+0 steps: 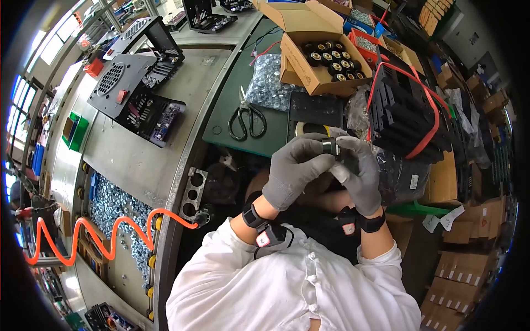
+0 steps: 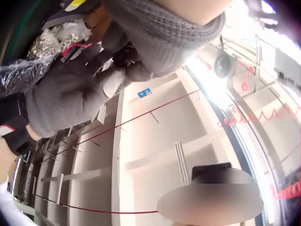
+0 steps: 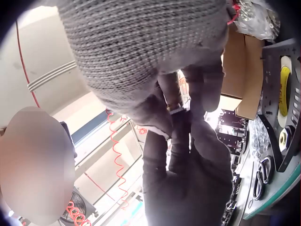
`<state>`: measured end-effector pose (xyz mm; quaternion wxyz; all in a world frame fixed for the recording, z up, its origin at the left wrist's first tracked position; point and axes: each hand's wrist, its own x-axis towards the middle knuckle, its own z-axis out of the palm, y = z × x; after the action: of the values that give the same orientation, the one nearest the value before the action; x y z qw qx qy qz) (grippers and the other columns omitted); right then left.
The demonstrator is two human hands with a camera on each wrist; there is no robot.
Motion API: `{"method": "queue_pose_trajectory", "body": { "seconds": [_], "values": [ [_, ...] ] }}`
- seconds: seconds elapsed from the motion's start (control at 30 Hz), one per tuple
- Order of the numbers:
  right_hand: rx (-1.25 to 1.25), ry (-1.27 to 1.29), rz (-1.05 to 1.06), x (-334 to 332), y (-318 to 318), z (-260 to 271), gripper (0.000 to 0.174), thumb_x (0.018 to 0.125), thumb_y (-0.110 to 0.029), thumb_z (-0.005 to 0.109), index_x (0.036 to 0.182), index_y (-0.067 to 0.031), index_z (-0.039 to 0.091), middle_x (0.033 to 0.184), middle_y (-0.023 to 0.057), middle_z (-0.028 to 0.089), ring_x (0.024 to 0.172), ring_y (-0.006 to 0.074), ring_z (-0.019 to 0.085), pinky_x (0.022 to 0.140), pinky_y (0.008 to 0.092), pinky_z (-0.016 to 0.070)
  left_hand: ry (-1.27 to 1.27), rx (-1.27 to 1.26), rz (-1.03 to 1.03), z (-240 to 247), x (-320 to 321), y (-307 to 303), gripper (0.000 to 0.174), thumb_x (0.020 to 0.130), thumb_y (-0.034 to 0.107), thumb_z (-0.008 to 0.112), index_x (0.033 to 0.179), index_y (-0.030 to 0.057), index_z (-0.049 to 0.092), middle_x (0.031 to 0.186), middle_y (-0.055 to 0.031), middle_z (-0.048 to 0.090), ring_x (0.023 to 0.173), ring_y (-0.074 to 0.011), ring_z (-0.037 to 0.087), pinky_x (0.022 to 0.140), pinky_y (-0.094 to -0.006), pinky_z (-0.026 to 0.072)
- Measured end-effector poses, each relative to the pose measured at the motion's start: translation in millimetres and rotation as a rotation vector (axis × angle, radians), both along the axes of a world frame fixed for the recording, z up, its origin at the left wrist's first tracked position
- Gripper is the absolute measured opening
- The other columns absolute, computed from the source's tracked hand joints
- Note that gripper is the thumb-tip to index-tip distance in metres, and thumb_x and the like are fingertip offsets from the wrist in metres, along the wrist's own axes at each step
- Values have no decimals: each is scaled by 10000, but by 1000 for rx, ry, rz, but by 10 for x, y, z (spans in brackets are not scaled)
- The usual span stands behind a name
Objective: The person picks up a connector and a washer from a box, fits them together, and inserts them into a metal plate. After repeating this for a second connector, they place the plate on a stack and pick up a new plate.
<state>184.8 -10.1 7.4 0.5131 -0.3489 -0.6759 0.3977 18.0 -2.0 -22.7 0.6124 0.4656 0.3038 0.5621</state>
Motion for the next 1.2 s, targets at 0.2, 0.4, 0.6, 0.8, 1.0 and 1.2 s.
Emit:
{"method": "queue_pose_trajectory", "body": {
  "seconds": [0.2,0.4,0.6,0.8,1.0,1.2],
  "values": [
    [-592,31,-145,-58,101,177,307,1013,-360,499,990,-63,574,699,-26,499,569,45,458,563,204,388,572,663,416,-112,144,29,222,796,115,764,963,5,669,1153,-120,630,991,-200,643,815,-316,517],
    [311,-300,-200,-96,181,-188,245,954,-129,618,1160,0,585,966,108,630,870,168,626,768,309,507,-240,-349,-73,-47,-21,114,259,938,144,621,1101,-54,588,1059,-136,651,928,-183,654,816,-317,557],
    [-238,-37,-281,102,412,-539,395,907,-198,678,1242,-17,573,1021,100,617,838,177,612,737,277,490,-598,-284,-347,-305,-57,247,331,968,227,560,1137,-58,571,1078,-124,647,933,-202,645,817,-330,555],
    [139,-378,-281,-27,363,-341,401,885,-191,688,1243,-47,582,1036,88,584,733,112,541,698,268,483,-728,-327,-250,-499,-5,284,335,981,240,545,1172,-35,567,1050,-102,638,875,-167,635,754,-273,538],
    [61,-169,-271,-102,277,-350,409,854,-143,707,1233,-48,587,1025,64,614,765,120,568,709,257,475,-547,-302,-248,-473,-69,173,341,1001,245,515,1190,-37,544,1112,-98,604,933,-180,584,745,-253,506],
    [-196,-344,-346,276,524,-716,440,845,-190,736,1220,-28,571,1043,95,581,741,112,525,661,256,459,-738,-296,-326,-463,-164,226,369,997,261,512,1230,-25,523,1129,-95,596,890,-183,572,746,-290,502]
  ]
}}
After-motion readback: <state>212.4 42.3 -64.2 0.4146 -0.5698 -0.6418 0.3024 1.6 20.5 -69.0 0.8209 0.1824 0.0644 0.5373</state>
